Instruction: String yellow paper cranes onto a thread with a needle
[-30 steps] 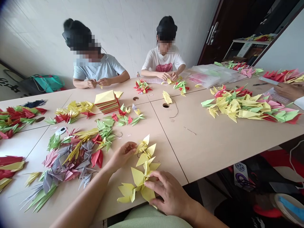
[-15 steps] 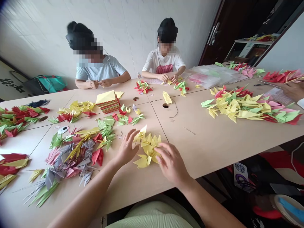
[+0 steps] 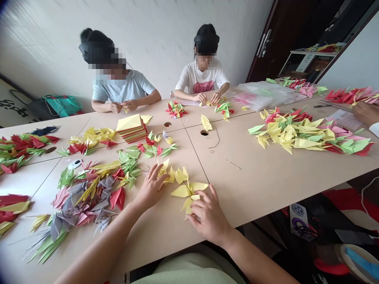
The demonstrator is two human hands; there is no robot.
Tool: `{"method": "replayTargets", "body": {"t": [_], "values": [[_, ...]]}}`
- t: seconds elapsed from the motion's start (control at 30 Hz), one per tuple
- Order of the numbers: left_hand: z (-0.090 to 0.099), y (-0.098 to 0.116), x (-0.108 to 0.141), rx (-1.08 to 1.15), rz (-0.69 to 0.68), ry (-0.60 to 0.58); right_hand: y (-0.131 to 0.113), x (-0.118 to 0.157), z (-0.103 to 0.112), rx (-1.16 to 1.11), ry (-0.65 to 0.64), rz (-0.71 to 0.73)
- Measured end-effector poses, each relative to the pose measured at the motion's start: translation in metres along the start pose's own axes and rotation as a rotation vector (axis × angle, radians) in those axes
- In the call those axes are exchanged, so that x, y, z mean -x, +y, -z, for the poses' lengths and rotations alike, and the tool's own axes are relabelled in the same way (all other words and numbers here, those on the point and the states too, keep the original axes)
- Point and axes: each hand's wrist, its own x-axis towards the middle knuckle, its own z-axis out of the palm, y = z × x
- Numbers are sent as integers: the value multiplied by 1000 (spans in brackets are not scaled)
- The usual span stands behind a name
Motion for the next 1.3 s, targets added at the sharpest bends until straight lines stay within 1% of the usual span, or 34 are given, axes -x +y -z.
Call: {"method": "replayTargets", "body": {"t": [0.17,0.27,0.4,0.6,0.67,0.77,0.87,0.93,1.0,1.13,1.2,1.3], "values": [[4,-7,32,-17,36,57,30,12,16,63,108,-98],[1,-11,42,-2,64,100,42,17,19,102,183,-127],[-5,-14,41,43,66,132,50,18,16,125,233,-149],[-7,-16,36,78,68,130,57,12,7,96,229,-126],[-6,-17,37,84,74,131,60,10,7,81,233,-114],[-7,-19,36,90,74,125,64,7,14,84,256,-115],[-7,-19,35,97,69,115,61,3,24,117,296,-118],[-6,-18,35,102,68,109,52,-2,30,136,310,-103],[-5,-17,34,107,70,104,40,-10,31,148,291,-79],[-3,-16,33,118,70,96,21,-32,21,185,194,-71],[-3,-15,33,121,69,93,19,-42,14,203,164,-88],[-2,-14,34,130,71,90,23,-51,8,222,149,-106]]}}
